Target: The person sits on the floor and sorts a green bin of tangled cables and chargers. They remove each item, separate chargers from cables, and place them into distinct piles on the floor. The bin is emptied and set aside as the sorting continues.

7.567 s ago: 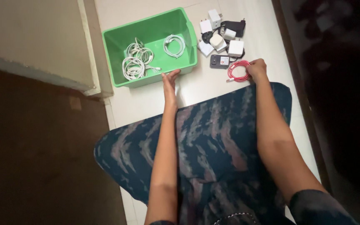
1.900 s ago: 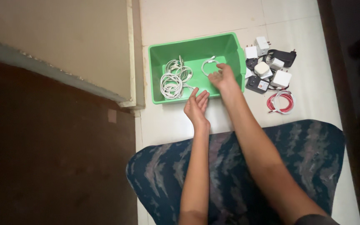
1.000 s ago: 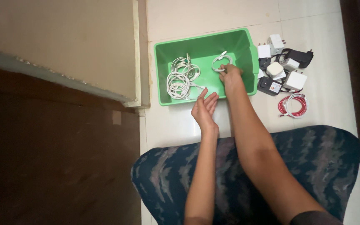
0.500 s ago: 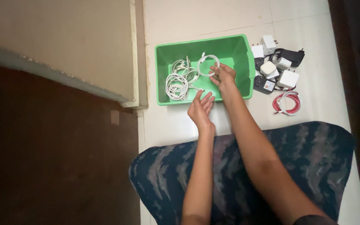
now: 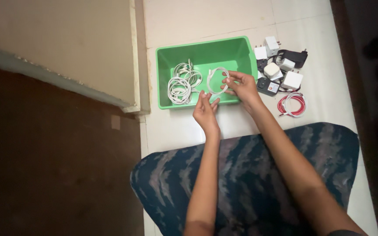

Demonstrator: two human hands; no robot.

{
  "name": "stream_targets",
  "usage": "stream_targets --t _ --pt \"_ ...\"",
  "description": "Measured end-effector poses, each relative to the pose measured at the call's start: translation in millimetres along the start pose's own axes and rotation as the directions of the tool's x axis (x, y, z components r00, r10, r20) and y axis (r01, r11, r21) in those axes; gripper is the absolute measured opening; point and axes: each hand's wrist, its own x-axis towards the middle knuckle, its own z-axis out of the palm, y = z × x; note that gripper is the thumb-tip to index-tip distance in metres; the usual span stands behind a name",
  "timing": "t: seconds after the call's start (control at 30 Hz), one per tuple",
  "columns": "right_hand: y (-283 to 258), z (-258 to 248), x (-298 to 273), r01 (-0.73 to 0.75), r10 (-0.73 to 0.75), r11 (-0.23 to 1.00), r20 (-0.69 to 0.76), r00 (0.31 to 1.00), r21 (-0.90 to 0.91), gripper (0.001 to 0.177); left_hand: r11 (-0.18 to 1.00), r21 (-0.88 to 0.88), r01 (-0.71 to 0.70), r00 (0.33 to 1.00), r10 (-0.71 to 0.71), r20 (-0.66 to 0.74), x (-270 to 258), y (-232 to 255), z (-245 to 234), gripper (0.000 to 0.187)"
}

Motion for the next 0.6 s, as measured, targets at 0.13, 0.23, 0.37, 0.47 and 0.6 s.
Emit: stream_targets --t 0.13,0.23,0.37,0.47,0.6 --pt "-11 -11 -19 0.041 -0.04 0.999 0.015 0.999 -0.036 0.039 0.993 0.074 -0.09 0.993 0.083 0.088 -1 -3 3 0.049" --pt "-15 -18 -30 0.062 -0.062 0.996 0.003 0.998 -0.071 0.04 0.989 0.071 -0.127 0.982 0.115 0.151 -2 -7 5 0.044" --pt "-20 -30 -44 0.068 -0.068 0.997 -0.004 0.998 -0.044 0.04 0.991 0.06 -0.123 0.973 0.109 0.204 -6 -11 4 0.042" --pt "-19 -40 -51 0.041 -0.041 0.999 -0.011 0.999 0.03 0.038 0.989 0.075 -0.124 0.961 0.101 0.258 -8 -11 6 0.042" --pt "-8 -76 -53 0.061 -0.06 0.998 -0.06 0.996 0.023 0.038 0.956 0.229 -0.181 0.949 0.109 0.297 -19 -13 10 0.038"
